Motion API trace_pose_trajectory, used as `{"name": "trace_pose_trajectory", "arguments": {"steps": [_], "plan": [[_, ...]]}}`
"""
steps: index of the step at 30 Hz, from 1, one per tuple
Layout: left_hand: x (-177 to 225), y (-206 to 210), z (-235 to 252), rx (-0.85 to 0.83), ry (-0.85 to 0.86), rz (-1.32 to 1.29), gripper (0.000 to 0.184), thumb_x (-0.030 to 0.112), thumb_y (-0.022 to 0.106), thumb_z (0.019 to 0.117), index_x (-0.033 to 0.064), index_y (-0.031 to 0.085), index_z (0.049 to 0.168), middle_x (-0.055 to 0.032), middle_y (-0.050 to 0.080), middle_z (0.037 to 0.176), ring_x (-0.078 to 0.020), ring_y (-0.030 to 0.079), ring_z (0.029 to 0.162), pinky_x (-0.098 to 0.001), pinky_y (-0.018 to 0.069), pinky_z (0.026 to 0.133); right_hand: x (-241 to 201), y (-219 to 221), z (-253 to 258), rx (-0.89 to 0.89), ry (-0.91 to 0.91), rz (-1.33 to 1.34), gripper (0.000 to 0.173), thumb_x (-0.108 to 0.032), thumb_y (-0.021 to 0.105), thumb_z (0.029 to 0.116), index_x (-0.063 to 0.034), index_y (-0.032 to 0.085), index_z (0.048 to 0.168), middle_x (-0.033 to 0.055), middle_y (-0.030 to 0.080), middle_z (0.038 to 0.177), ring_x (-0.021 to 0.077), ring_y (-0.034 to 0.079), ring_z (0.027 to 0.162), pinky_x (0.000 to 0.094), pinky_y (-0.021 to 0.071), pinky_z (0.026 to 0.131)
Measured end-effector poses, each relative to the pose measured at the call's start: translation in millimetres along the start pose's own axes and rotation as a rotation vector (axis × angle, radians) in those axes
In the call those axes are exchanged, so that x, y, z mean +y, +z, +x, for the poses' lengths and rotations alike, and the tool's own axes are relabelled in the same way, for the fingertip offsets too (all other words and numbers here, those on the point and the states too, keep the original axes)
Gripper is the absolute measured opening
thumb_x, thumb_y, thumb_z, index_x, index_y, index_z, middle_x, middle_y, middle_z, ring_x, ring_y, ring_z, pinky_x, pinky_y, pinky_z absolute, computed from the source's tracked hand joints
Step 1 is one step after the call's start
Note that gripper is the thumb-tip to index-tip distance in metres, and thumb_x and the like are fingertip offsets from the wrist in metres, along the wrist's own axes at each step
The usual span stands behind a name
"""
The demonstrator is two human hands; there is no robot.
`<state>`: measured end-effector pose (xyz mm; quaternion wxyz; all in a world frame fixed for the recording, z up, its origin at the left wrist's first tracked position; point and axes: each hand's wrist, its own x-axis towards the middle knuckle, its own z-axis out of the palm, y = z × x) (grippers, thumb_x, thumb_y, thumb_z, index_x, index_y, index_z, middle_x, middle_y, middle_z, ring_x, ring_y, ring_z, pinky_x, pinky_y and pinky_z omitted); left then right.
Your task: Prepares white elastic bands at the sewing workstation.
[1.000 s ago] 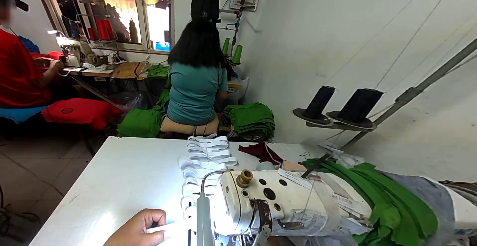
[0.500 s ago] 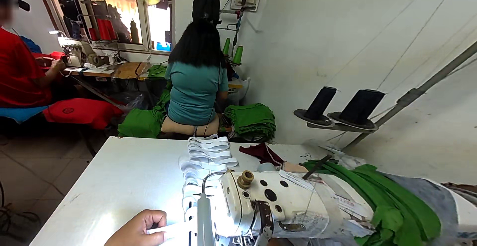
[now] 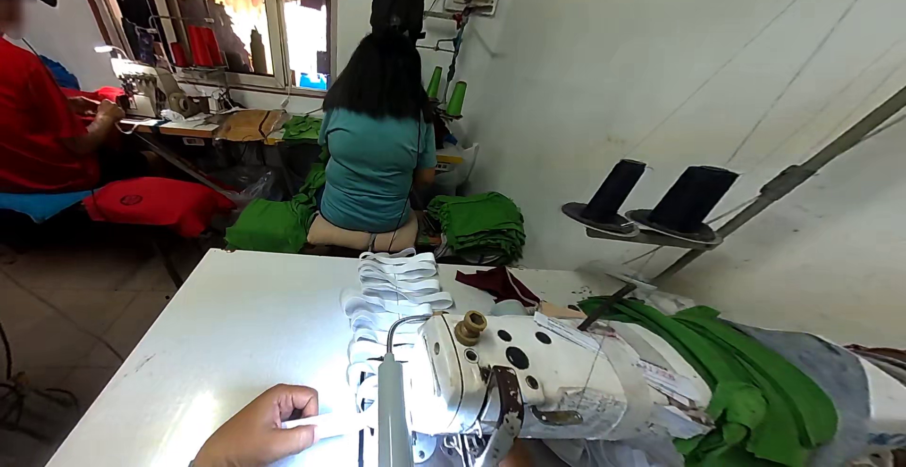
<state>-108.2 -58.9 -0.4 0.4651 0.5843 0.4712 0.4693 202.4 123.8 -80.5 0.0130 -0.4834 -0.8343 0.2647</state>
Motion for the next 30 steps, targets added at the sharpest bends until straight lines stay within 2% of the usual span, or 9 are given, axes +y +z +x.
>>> {"name": "trace_pose_trajectory", "arguments": {"steps": [3, 7, 14, 16, 19, 22, 24, 26, 30], "plan": [[-1, -1, 0, -0.001, -0.001, 0.0, 0.021, 0.027, 0.072, 0.0887, 0.0181, 0.062, 0.073, 0.013, 0.052, 0.063, 0.0052, 0.047, 0.055, -0.0139, 0.0364, 0.05, 58, 63, 29, 0.272, -0.216, -0.067, 0.053, -0.046, 0.069, 0.0869, -0.0038, 0.073, 0.119, 0.0222, 0.072, 0.118, 0.0379, 0.068, 0.113, 0.059, 0.052, 0.098], [-1, -2, 0, -0.012, 0.005, -0.019, 0.019, 0.025, 0.073, 0.0892, 0.0181, 0.062, 0.074, 0.0133, 0.052, 0.064, 0.0053, 0.048, 0.057, -0.0135, 0.0373, 0.052, -16, -16, -9, -0.045, 0.048, 0.061, 0.048, -0.026, 0.072, 0.092, 0.0022, 0.066, 0.13, 0.0243, 0.065, 0.133, 0.0374, 0.059, 0.128, 0.0547, 0.0419, 0.111], [-1, -1, 0, -0.008, -0.001, -0.011, 0.021, 0.026, 0.072, 0.089, 0.0182, 0.061, 0.073, 0.0133, 0.052, 0.064, 0.0054, 0.047, 0.056, -0.0138, 0.0364, 0.051, -7, -4, -11, 0.044, 0.034, 0.125, 0.042, -0.02, 0.071, 0.0916, 0.0034, 0.068, 0.126, 0.0226, 0.068, 0.128, 0.0345, 0.063, 0.123, 0.0506, 0.0467, 0.107], [-1, -2, 0, -0.007, 0.003, 0.0, 0.021, 0.027, 0.072, 0.0891, 0.0179, 0.062, 0.073, 0.0131, 0.053, 0.066, 0.005, 0.048, 0.058, -0.0143, 0.0375, 0.052, -5, -2, -4, -0.038, 0.082, 0.123, 0.048, -0.021, 0.069, 0.0958, 0.0019, 0.061, 0.137, 0.0212, 0.061, 0.14, 0.0331, 0.055, 0.133, 0.0514, 0.041, 0.113], [-3, -2, 0, -0.004, 0.013, -0.005, 0.021, 0.028, 0.072, 0.0894, 0.0176, 0.062, 0.074, 0.0127, 0.053, 0.066, 0.0051, 0.048, 0.058, -0.0142, 0.0376, 0.052, 44, 56, 23, 0.264, -0.124, 0.156, 0.052, -0.031, 0.079, 0.0846, 0.0036, 0.07, 0.122, 0.0247, 0.069, 0.121, 0.0373, 0.066, 0.116, 0.057, 0.0509, 0.1], [-2, -1, -1, -0.004, 0.006, -0.002, 0.021, 0.027, 0.072, 0.0892, 0.018, 0.062, 0.074, 0.0131, 0.053, 0.066, 0.0055, 0.047, 0.058, -0.0139, 0.0372, 0.052, 21, 31, 11, 0.105, 0.013, 0.111, 0.054, -0.03, 0.078, 0.0863, 0.0024, 0.067, 0.128, 0.0235, 0.067, 0.129, 0.0356, 0.062, 0.123, 0.0545, 0.0473, 0.106], [-2, -1, -1, -0.004, 0.006, -0.001, 0.021, 0.027, 0.072, 0.0888, 0.0181, 0.062, 0.073, 0.0135, 0.052, 0.065, 0.0056, 0.047, 0.057, -0.0138, 0.0365, 0.052, -14, -10, -6, -0.18, 0.176, 0.04, 0.056, -0.028, 0.065, 0.0996, -0.0013, 0.051, 0.148, 0.0187, 0.052, 0.152, 0.0317, 0.047, 0.142, 0.0506, 0.0355, 0.118], [-3, -2, 0, -0.009, 0.015, -0.007, 0.021, 0.028, 0.072, 0.089, 0.0182, 0.062, 0.073, 0.0134, 0.052, 0.065, 0.0054, 0.047, 0.057, -0.0138, 0.0364, 0.052, 22, 36, 4, 0.179, -0.03, 0.049, 0.053, -0.034, 0.074, 0.0874, 0.0025, 0.068, 0.125, 0.0244, 0.068, 0.125, 0.0382, 0.065, 0.119, 0.0567, 0.0502, 0.101], [-4, -2, -1, -0.01, 0.015, -0.016, 0.022, 0.028, 0.073, 0.089, 0.0183, 0.062, 0.073, 0.0132, 0.052, 0.064, 0.0053, 0.047, 0.056, -0.0137, 0.0364, 0.051, 15, 26, 8, 0.117, 0.014, 0.148, 0.05, -0.028, 0.077, 0.0862, 0.0021, 0.068, 0.125, 0.0233, 0.068, 0.126, 0.0357, 0.063, 0.122, 0.0551, 0.0474, 0.106]]}}
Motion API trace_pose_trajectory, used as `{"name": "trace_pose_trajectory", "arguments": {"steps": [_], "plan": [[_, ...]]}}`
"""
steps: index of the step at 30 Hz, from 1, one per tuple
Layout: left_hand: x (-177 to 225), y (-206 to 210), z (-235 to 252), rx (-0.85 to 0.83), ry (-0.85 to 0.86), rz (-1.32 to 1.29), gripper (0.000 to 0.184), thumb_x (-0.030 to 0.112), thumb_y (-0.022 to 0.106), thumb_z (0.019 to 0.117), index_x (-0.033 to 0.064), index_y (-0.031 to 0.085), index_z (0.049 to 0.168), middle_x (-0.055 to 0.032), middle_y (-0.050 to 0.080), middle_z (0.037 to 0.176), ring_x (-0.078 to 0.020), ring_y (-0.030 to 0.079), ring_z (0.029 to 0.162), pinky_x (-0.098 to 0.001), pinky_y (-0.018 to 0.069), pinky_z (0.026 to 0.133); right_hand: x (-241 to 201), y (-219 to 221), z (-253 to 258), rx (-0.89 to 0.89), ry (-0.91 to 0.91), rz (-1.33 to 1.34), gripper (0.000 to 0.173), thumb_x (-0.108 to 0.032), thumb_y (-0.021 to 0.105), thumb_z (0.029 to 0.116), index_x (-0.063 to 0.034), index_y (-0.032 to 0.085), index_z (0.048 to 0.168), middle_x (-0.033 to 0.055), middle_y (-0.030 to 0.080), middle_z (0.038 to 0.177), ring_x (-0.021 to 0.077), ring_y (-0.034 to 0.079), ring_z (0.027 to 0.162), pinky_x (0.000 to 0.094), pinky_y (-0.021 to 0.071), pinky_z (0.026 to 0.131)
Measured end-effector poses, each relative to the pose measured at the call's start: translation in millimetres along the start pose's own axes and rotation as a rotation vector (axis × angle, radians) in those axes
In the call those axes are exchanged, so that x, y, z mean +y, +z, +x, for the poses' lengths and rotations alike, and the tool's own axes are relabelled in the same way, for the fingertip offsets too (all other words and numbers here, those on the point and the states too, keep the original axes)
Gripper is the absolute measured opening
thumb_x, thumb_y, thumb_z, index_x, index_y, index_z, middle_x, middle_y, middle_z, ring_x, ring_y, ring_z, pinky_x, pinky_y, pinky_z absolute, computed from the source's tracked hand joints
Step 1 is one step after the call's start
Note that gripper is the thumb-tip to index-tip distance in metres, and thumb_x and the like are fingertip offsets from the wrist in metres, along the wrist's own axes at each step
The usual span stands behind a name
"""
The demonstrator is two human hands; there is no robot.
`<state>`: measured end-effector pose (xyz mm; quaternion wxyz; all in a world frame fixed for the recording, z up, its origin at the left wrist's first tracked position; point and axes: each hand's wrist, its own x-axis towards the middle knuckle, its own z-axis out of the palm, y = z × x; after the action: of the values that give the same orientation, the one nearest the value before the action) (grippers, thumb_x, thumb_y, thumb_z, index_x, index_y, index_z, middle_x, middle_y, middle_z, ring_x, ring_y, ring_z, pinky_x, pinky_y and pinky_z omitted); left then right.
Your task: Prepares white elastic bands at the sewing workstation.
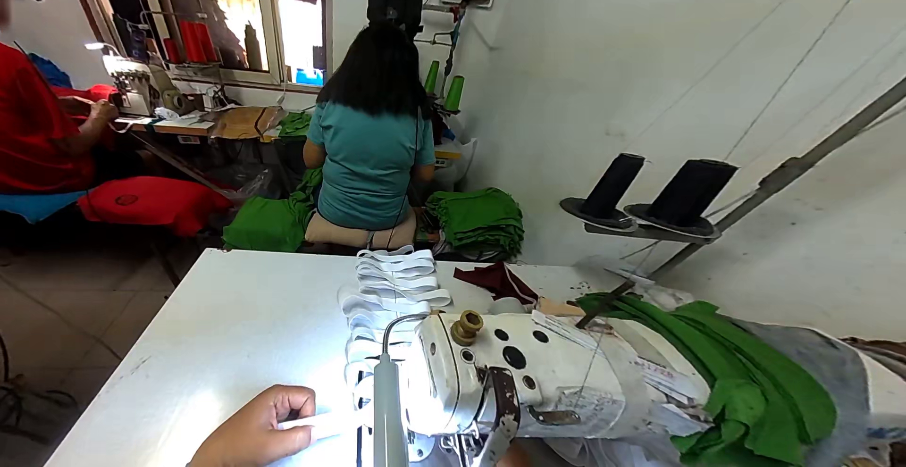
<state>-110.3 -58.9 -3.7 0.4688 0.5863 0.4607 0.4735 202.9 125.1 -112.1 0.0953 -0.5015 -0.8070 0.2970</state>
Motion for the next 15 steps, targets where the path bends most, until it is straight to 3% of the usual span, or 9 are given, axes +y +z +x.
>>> {"name": "trace_pose_trajectory", "arguments": {"steps": [3, 6, 8, 10, 12, 13, 14, 15], "plan": [[0, 0, 0, 0.002, -0.006, -0.002, 0.02, 0.028, 0.073, 0.089, 0.0185, 0.062, 0.074, 0.0134, 0.052, 0.065, 0.0054, 0.047, 0.057, -0.0135, 0.037, 0.052, -17, -15, -8, -0.067, 0.014, -0.08, 0.054, -0.031, 0.074, 0.0881, 0.0032, 0.066, 0.129, 0.0259, 0.066, 0.13, 0.0393, 0.061, 0.126, 0.0566, 0.0448, 0.108], [1, 1, 0, 0.007, -0.01, 0.003, 0.022, 0.029, 0.073, 0.0886, 0.0184, 0.063, 0.073, 0.0134, 0.052, 0.065, 0.0054, 0.047, 0.057, -0.0136, 0.0367, 0.052, -43, -38, -12, -0.233, 0.126, -0.125, 0.054, -0.028, 0.07, 0.094, 0.0003, 0.06, 0.139, 0.0221, 0.059, 0.143, 0.0351, 0.053, 0.136, 0.052, 0.0381, 0.115], [2, 0, 0, 0.001, -0.012, 0.009, 0.022, 0.029, 0.073, 0.0888, 0.0186, 0.062, 0.073, 0.0135, 0.052, 0.065, 0.0055, 0.047, 0.057, -0.0136, 0.0367, 0.052, -45, -37, -14, -0.152, 0.119, -0.055, 0.051, -0.023, 0.074, 0.0884, 0.0033, 0.065, 0.131, 0.024, 0.064, 0.135, 0.0361, 0.058, 0.13, 0.0527, 0.0421, 0.112], [2, 1, 0, -0.003, -0.012, 0.01, 0.021, 0.029, 0.072, 0.0887, 0.0189, 0.062, 0.073, 0.0137, 0.052, 0.065, 0.0058, 0.047, 0.057, -0.0133, 0.0364, 0.051, -59, -50, -21, -0.16, 0.143, -0.006, 0.049, -0.019, 0.074, 0.0894, 0.006, 0.064, 0.131, 0.0261, 0.063, 0.135, 0.0375, 0.057, 0.13, 0.0533, 0.0407, 0.112], [1, 0, 0, -0.003, -0.007, 0.005, 0.022, 0.028, 0.072, 0.089, 0.0186, 0.061, 0.073, 0.0134, 0.051, 0.064, 0.0055, 0.047, 0.056, -0.0136, 0.0363, 0.051, -40, -36, -17, -0.098, 0.023, -0.057, 0.052, -0.028, 0.075, 0.0889, 0.0043, 0.066, 0.129, 0.0255, 0.065, 0.131, 0.0362, 0.06, 0.127, 0.0513, 0.0428, 0.111], [0, 0, 0, -0.004, -0.002, 0.007, 0.022, 0.028, 0.072, 0.0895, 0.0184, 0.061, 0.073, 0.013, 0.051, 0.064, 0.0051, 0.047, 0.056, -0.0138, 0.0363, 0.051, -11, -13, -11, 0.078, -0.157, -0.074, 0.053, -0.037, 0.076, 0.0862, 0.0034, 0.071, 0.121, 0.0248, 0.07, 0.12, 0.0343, 0.065, 0.118, 0.0469, 0.0484, 0.106], [0, 0, 0, -0.005, 0.001, 0.01, 0.022, 0.028, 0.072, 0.0898, 0.018, 0.061, 0.073, 0.0126, 0.051, 0.064, 0.0046, 0.047, 0.056, -0.0142, 0.0364, 0.051, 22, 15, 1, 0.311, -0.376, -0.067, 0.055, -0.046, 0.074, 0.0832, 0.0025, 0.074, 0.109, 0.0229, 0.073, 0.106, 0.0304, 0.07, 0.106, 0.0377, 0.0535, 0.098], [0, 0, 0, -0.003, 0.001, 0.017, 0.023, 0.029, 0.072, 0.0898, 0.0179, 0.061, 0.073, 0.0125, 0.051, 0.064, 0.0045, 0.047, 0.056, -0.0143, 0.0366, 0.051, 29, 12, 2, 0.23, -0.403, -0.09, 0.056, -0.047, 0.07, 0.0919, 0.0033, 0.071, 0.118, 0.0233, 0.07, 0.115, 0.0277, 0.065, 0.115, 0.0275, 0.0464, 0.106]]}}
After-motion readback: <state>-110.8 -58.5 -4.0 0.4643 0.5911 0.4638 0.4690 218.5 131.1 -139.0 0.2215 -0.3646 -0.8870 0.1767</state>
